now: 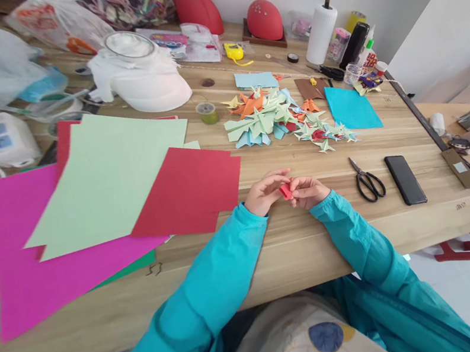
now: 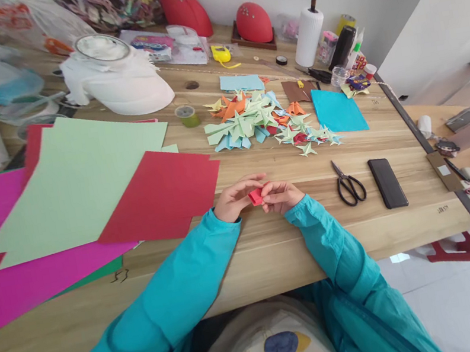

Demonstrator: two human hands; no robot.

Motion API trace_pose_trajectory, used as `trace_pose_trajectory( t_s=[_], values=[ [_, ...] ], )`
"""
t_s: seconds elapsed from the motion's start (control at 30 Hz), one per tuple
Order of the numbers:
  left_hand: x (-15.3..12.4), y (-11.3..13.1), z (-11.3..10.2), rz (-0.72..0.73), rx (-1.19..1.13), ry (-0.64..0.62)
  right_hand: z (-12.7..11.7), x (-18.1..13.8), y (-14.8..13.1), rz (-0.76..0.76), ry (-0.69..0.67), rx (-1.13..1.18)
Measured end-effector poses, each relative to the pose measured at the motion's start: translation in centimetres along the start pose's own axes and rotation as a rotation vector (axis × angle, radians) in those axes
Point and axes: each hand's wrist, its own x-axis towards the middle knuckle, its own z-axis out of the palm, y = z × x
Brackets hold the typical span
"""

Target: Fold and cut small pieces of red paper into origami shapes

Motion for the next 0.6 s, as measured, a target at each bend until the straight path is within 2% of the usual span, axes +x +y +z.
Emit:
trace_pose_trajectory(
  t_s=[0.17, 0.33, 0.6],
  values=[
    [-0.1, 0.1, 0.1, -0.049, 0.001, 0.069, -0.8, -0.2, -0.9, -0.001, 0.072, -0.103],
    [-0.2, -0.1, -0.1, -0.145, 0.027, 0.097, -1.1, 0.0, -1.6, -0.245, 0.297, -0.171],
    [-0.3, -0.7, 0.1, -0.195, 0.085, 0.099, -0.5, 0.4, -0.8, -0.283, 0.315, -0.426]
  ],
)
